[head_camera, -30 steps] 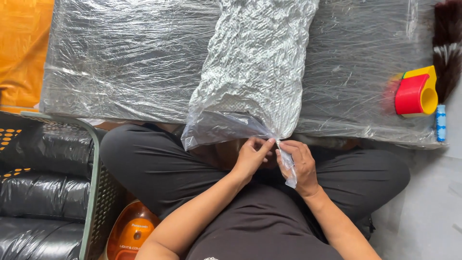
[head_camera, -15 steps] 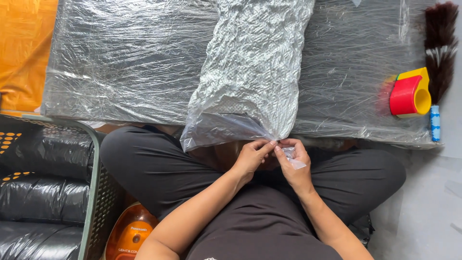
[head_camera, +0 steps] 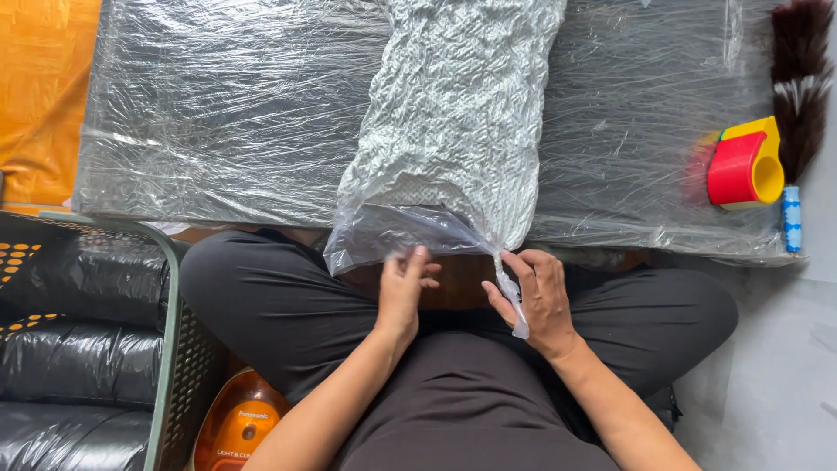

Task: Compressing a pillow using a vacuum hose inside a plastic bag, then rolling and taping it for final packaging.

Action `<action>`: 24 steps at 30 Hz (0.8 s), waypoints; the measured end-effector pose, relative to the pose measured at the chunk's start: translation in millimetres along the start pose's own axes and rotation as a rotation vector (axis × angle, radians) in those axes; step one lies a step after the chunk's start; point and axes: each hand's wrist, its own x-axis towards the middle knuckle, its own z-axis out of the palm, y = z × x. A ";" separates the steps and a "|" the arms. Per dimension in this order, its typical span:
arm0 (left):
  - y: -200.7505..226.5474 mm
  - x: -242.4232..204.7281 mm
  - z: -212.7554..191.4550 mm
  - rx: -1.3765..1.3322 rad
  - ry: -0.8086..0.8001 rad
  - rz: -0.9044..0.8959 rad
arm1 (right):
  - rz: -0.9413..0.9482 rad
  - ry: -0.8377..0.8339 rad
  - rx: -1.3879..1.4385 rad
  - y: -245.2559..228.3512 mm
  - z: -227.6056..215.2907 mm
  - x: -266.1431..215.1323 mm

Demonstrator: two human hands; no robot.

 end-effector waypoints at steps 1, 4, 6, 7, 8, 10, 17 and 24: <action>10.6 -0.3 -3.5 0.001 0.003 -0.001 | 0.001 -0.001 0.003 0.0 0.5 3.0; 35.8 -0.3 -12.5 -0.228 0.180 0.016 | -0.140 0.058 -0.162 0.6 4.4 11.5; 42.8 3.6 -14.0 -0.139 0.229 0.149 | -0.216 0.010 -0.247 4.6 9.9 18.0; 50.2 -3.9 -12.7 -0.137 0.226 0.149 | -0.213 0.012 -0.249 7.9 12.1 20.9; 57.5 -11.3 -11.3 0.119 0.241 0.314 | -0.237 0.013 -0.225 11.3 14.2 23.8; 74.4 -20.4 -12.7 0.377 0.253 0.479 | -0.261 0.018 -0.199 14.3 12.7 30.4; 121.2 -2.5 -32.6 1.199 -0.063 1.331 | -0.281 0.056 -0.064 26.3 -13.9 38.3; 127.1 34.7 -49.4 1.908 -0.463 1.231 | -0.238 0.050 -0.010 43.4 -18.6 39.7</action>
